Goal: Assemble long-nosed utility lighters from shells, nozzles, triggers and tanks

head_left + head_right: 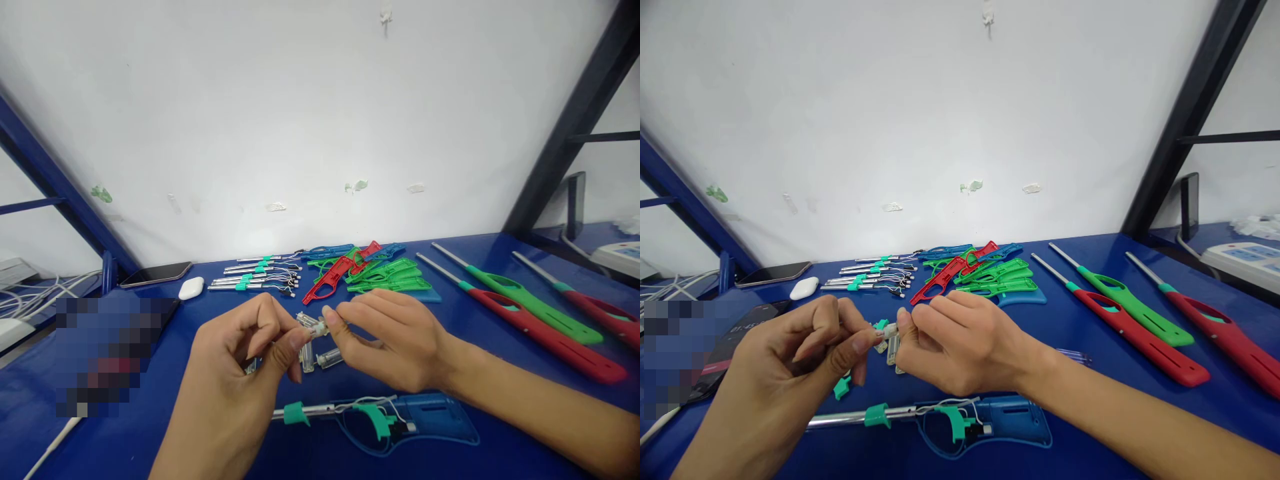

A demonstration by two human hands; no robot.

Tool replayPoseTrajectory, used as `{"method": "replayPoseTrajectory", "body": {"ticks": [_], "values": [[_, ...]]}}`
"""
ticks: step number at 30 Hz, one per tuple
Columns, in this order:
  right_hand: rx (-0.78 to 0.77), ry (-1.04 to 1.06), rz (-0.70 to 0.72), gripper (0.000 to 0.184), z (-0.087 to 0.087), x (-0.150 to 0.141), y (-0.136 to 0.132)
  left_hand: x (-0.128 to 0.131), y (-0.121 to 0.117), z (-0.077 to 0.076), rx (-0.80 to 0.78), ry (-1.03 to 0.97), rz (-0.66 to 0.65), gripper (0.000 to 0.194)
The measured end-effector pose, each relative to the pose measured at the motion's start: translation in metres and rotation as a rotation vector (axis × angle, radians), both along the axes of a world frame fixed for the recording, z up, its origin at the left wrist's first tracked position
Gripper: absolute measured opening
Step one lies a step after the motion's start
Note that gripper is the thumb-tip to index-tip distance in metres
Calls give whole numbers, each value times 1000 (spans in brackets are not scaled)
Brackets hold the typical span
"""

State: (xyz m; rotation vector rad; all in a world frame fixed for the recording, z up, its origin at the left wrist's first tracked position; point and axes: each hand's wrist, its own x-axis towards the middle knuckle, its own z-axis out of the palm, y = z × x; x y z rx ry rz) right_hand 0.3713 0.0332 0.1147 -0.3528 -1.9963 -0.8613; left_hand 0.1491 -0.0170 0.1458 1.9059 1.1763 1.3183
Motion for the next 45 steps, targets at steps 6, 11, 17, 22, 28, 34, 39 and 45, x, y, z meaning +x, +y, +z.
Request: {"method": "replayPoseTrajectory", "body": {"ticks": [6, 11, 17, 22, 28, 34, 39, 45], "values": [[-23, 2, 37, 22, -2, 1, 3, 2, 2, -3, 100, 38, 10, 47], [-100, -41, 40, 16, -1, 5, 5, 0, 2, -2, 254, 158, 85, 41], [-213, -29, 39, 16, 0, 6, 6, 1, 1, 3, 385, 291, 103, 37], [-222, -22, 30, 18, 2, 7, 5, 1, 1, 3, 341, 256, 108, 30], [-191, 14, 25, 14, 5, 9, 6, -3, 1, 9, 179, 143, 200, 6], [-158, 39, 5, 14, 7, 11, 4, 4, 3, 16, 107, 57, 196, 8], [-154, 42, 6, 13, 8, 11, 4, 3, 6, 10, 20, 47, 115, 17], [-153, 71, 13, 12, 8, 11, 4, 5, 3, 6, -69, 41, 73, 38]]}}
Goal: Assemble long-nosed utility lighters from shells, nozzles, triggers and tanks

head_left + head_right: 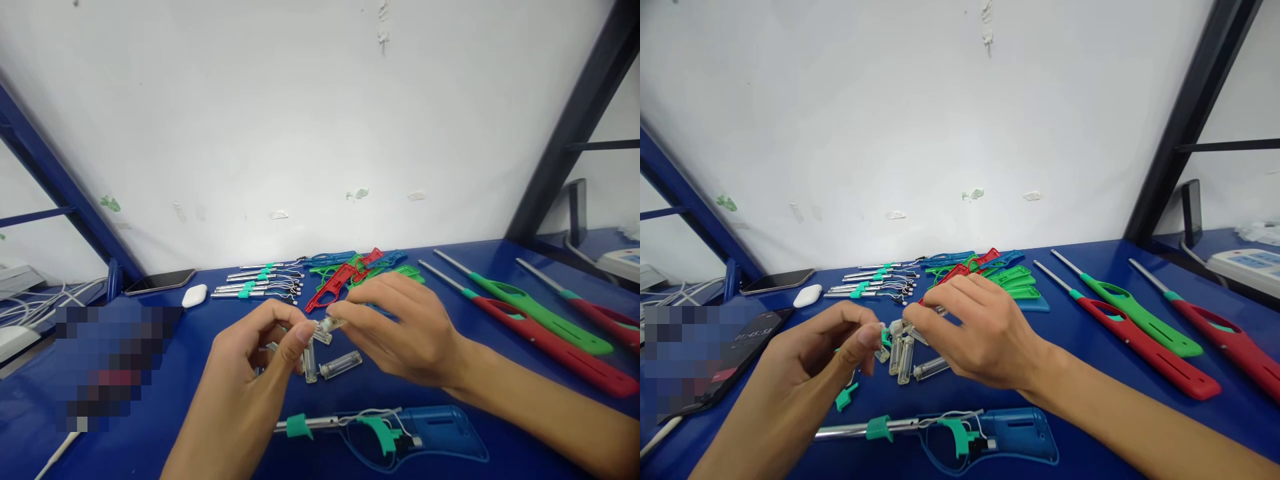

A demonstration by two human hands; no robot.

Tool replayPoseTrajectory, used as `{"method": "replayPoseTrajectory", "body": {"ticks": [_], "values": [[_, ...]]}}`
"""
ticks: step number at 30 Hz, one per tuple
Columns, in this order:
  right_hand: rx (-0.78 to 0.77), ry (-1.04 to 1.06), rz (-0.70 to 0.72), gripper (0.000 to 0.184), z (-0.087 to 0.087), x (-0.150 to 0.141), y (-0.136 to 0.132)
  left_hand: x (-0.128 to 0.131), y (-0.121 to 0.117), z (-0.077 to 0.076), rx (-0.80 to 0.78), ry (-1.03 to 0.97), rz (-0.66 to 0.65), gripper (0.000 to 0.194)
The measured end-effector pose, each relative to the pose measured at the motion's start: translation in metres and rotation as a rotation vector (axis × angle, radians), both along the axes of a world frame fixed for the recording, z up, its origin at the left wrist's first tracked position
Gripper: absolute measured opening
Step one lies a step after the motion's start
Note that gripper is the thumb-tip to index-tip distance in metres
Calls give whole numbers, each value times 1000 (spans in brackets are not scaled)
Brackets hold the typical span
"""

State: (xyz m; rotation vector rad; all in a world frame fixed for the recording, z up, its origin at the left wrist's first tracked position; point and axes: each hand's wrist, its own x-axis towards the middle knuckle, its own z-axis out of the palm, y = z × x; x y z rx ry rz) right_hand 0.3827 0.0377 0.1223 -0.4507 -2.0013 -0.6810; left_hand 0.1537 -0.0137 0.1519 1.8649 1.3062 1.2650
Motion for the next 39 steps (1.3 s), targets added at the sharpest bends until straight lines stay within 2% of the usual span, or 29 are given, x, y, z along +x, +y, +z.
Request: {"method": "replayPoseTrajectory", "body": {"ticks": [4, 13, 22, 26, 31, 35, 39], "values": [[-2, 14, 1, 14, 0, 0, -1, 4, -7, 5, -132, -36, 9, 43], [31, 12, -14, 21, 3, -2, -4, 5, -11, 6, -195, -77, 8, 41], [135, -32, -53, 28, 5, -10, -12, 12, -17, 5, -120, -106, 12, 28], [134, -78, -69, 28, 4, -8, -14, 10, -15, 4, -98, -79, -3, 30], [122, -90, -81, 28, 0, -10, -14, 6, -10, 4, -61, 1, -81, 31], [113, -102, -84, 25, -4, -10, -15, 7, -8, -1, -47, -19, -69, 30], [108, -99, -86, 30, -5, -11, -15, 8, -6, -7, 12, -76, -81, 30]]}}
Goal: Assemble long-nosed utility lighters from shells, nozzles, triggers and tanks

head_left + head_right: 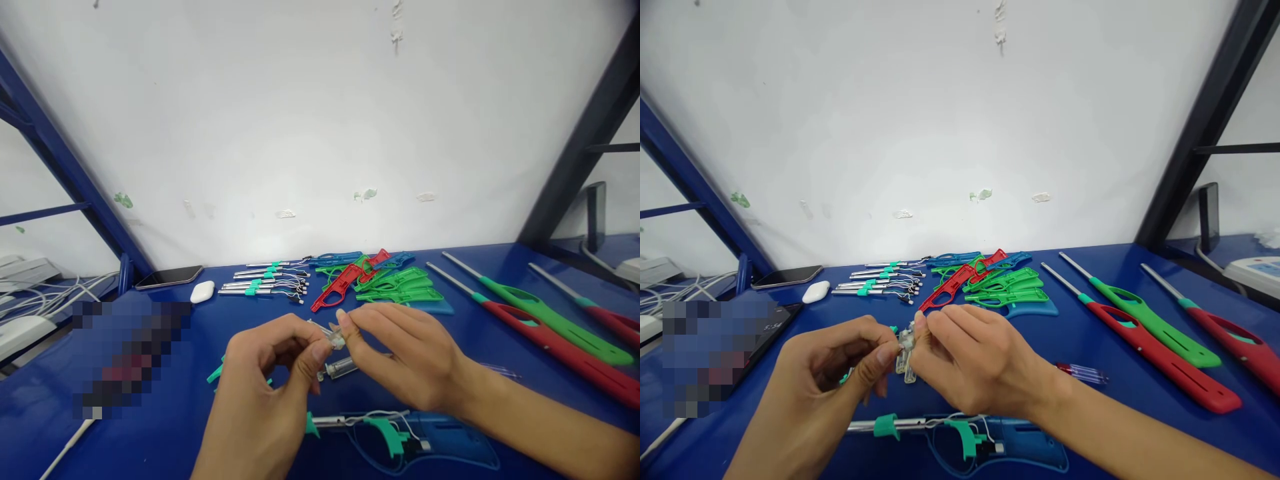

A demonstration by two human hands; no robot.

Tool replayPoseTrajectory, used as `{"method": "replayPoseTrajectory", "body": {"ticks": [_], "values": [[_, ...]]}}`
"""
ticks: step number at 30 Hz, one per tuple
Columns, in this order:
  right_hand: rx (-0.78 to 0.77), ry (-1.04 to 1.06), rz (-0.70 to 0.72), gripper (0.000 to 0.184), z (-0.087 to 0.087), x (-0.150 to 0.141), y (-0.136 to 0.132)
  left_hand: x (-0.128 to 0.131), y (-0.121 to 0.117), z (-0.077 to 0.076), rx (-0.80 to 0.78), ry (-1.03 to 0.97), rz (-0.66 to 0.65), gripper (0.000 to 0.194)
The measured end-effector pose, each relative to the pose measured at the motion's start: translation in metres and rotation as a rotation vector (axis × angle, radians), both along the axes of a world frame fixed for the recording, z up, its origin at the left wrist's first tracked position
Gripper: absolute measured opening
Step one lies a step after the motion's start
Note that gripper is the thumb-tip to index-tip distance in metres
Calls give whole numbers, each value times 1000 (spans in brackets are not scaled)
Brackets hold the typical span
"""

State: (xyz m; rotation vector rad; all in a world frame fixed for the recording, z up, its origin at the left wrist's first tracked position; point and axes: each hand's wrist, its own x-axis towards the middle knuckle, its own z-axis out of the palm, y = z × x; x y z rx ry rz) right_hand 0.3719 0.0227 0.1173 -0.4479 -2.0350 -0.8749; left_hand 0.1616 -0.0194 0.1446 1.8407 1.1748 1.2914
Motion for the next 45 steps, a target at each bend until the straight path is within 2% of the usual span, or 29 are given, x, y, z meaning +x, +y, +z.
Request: {"method": "replayPoseTrajectory", "body": {"ticks": [4, 7, 10, 12, 14, 17, 20, 23, 27, 32, 36, 41, 45], "values": [[-2, 26, 14, 26, 7, 1, 5, -2, 0, 7, 19, 16, 18, 28], [-39, 67, -25, 17, 21, 10, 5, -4, -3, 12, 87, 85, 49, 31], [-218, 135, -124, 14, 37, 27, -9, -4, -7, 0, 251, 261, 49, 27], [-461, 223, -148, 12, 39, 41, -27, 0, -11, -19, 414, 408, -10, 20], [-635, 312, -166, 8, 30, 54, -49, 6, -13, -38, 540, 518, -111, 27], [-745, 354, -149, 15, 0, 69, -78, 16, -12, -56, 555, 612, -193, 32], [-799, 398, -196, 18, -31, 73, -94, 24, -8, -59, 500, 673, -255, 34], [-787, 421, -208, 16, -47, 67, -97, 31, -4, -58, 461, 730, -325, 34], [-817, 397, -216, 17, -51, 61, -95, 39, -1, -60, 391, 744, -354, 30], [-808, 348, -272, 20, -58, 64, -95, 41, 1, -62, 390, 807, -346, 35], [-809, 366, -276, 22, -63, 65, -96, 39, 2, -65, 430, 835, -347, 38], [-845, 429, -234, 9, -60, 64, -98, 34, -2, -76, 549, 774, -302, 35], [-795, 418, -200, 15, -56, 65, -97, 32, -4, -78, 624, 685, -250, 29]]}}
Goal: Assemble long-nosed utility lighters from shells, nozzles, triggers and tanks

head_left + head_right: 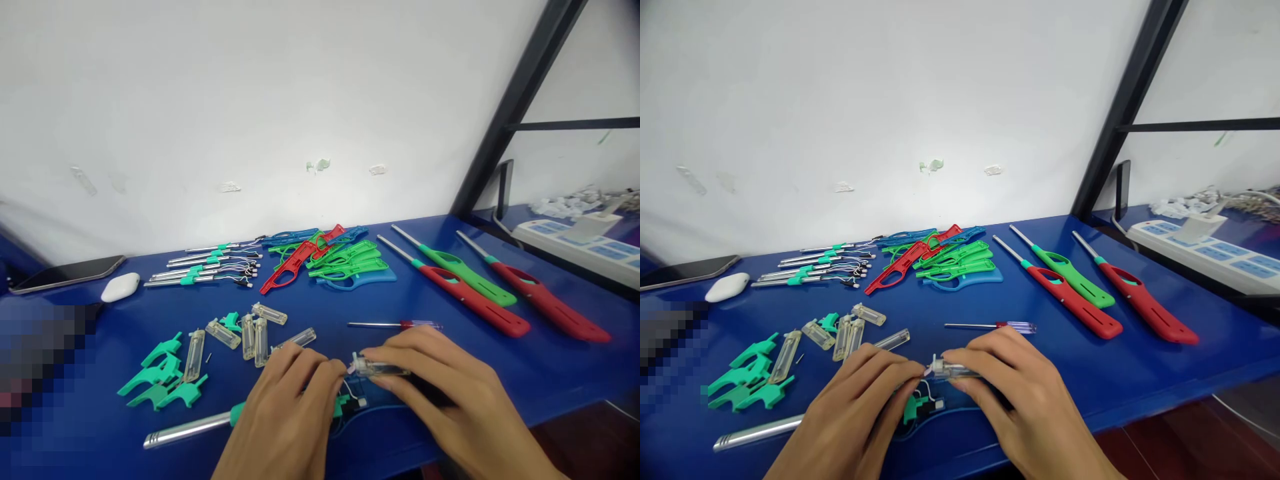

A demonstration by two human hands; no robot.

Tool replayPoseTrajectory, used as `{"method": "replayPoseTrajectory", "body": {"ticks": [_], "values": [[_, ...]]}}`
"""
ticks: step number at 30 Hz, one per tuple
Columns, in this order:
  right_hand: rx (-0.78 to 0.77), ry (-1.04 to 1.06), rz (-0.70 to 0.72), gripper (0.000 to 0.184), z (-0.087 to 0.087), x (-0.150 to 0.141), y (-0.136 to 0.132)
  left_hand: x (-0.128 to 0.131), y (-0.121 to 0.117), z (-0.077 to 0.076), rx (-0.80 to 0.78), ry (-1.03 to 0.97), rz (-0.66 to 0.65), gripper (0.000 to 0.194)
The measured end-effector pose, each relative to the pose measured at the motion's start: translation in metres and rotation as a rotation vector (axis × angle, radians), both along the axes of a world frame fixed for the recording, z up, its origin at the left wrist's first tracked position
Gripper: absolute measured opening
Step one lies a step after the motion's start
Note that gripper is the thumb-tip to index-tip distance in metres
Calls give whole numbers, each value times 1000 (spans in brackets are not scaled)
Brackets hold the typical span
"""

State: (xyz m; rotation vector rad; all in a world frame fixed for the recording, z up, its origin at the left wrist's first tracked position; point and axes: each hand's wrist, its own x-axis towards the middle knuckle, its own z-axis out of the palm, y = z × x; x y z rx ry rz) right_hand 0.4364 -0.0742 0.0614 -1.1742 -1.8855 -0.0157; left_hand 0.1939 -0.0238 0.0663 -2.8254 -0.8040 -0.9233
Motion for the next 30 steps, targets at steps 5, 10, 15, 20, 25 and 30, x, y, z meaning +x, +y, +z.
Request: {"method": "replayPoseTrajectory", "body": {"ticks": [5, 10, 15, 20, 25, 30], "values": [[48, -28, 18, 19, 3, 3, 2, 0, -1, 4, 58, -73, -7, 25], [56, -48, -2, 19, 4, 3, 1, -1, -2, -3, 39, -65, -15, 28], [56, -30, -6, 18, 3, 4, -1, -3, -2, -5, 8, -77, 3, 28], [10, -32, -34, 21, -3, 3, 0, -2, -2, -5, -11, -78, -10, 29], [14, -53, -15, 24, -7, 1, 3, -1, -3, -8, 3, -88, -17, 28], [-7, -54, 48, 28, -5, 8, -1, 1, -3, -9, 46, -85, -51, 28]]}}
